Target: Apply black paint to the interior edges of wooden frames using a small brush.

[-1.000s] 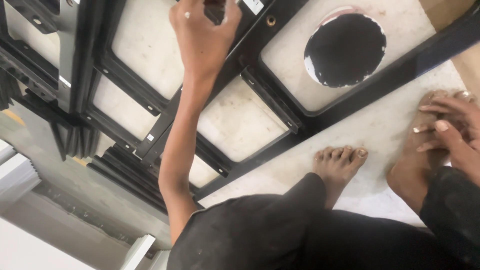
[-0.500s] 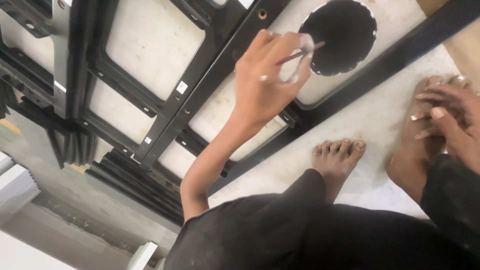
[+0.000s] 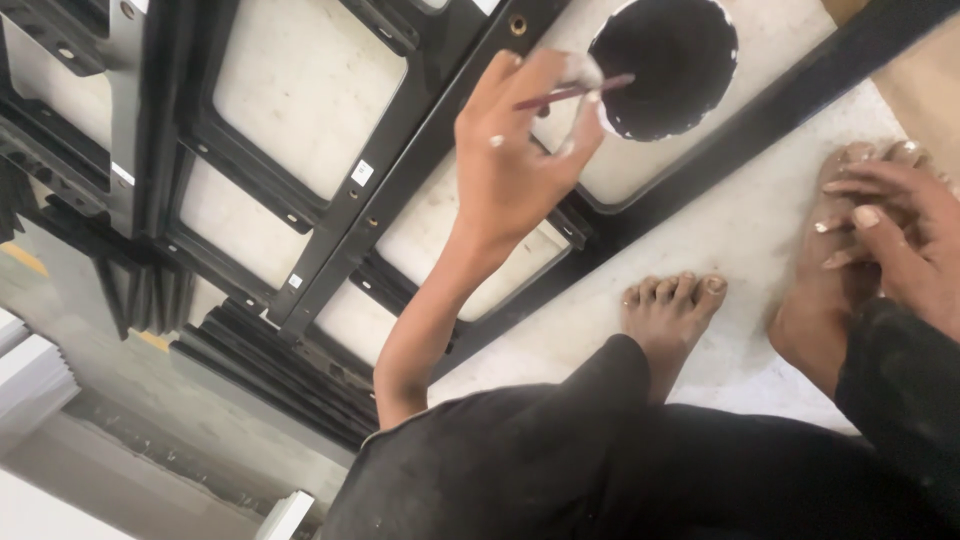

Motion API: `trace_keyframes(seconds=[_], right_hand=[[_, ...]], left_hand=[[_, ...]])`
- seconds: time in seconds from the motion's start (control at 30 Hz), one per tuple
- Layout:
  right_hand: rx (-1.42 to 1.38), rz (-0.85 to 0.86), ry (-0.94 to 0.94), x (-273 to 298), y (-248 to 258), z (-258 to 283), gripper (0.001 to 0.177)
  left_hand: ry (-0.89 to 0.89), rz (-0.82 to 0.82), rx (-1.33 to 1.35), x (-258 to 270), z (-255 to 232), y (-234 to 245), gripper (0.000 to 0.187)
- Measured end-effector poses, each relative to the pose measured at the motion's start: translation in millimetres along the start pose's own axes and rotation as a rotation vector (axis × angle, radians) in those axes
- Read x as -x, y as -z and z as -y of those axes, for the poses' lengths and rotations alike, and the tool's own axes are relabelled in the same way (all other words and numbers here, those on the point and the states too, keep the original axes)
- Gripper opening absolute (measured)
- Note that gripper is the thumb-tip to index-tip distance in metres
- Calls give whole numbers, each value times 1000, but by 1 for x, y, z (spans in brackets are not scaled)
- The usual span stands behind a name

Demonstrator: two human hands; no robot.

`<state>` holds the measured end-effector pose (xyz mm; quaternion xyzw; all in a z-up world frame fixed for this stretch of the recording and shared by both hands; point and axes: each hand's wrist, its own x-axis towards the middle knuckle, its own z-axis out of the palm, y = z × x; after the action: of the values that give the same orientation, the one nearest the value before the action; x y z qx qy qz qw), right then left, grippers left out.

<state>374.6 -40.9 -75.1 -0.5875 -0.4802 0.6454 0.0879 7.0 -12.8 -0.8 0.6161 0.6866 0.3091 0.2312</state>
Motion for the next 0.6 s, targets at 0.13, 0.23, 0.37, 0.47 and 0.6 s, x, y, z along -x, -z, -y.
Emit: trace_keyframes(seconds=[0.13,0.23,0.37,0.47,0.6], right_hand=[[-1,-35,-6,0,-1,2,45],[37,-2,-1,-3,2,5,43],[38,20,4,-4,-3,21,43],[31,-30,-24,-2,-3,15,43],[-42,-5,23,-1,1,3,41]], left_hand=[[213,43,102,11,-6,19,25],[44,57,92,18,-10,27,22],[-18,45,86,15,-18,33,26],[-98,43,79,15,-20,33,27],[-87,91,56,17,-27,38,27]])
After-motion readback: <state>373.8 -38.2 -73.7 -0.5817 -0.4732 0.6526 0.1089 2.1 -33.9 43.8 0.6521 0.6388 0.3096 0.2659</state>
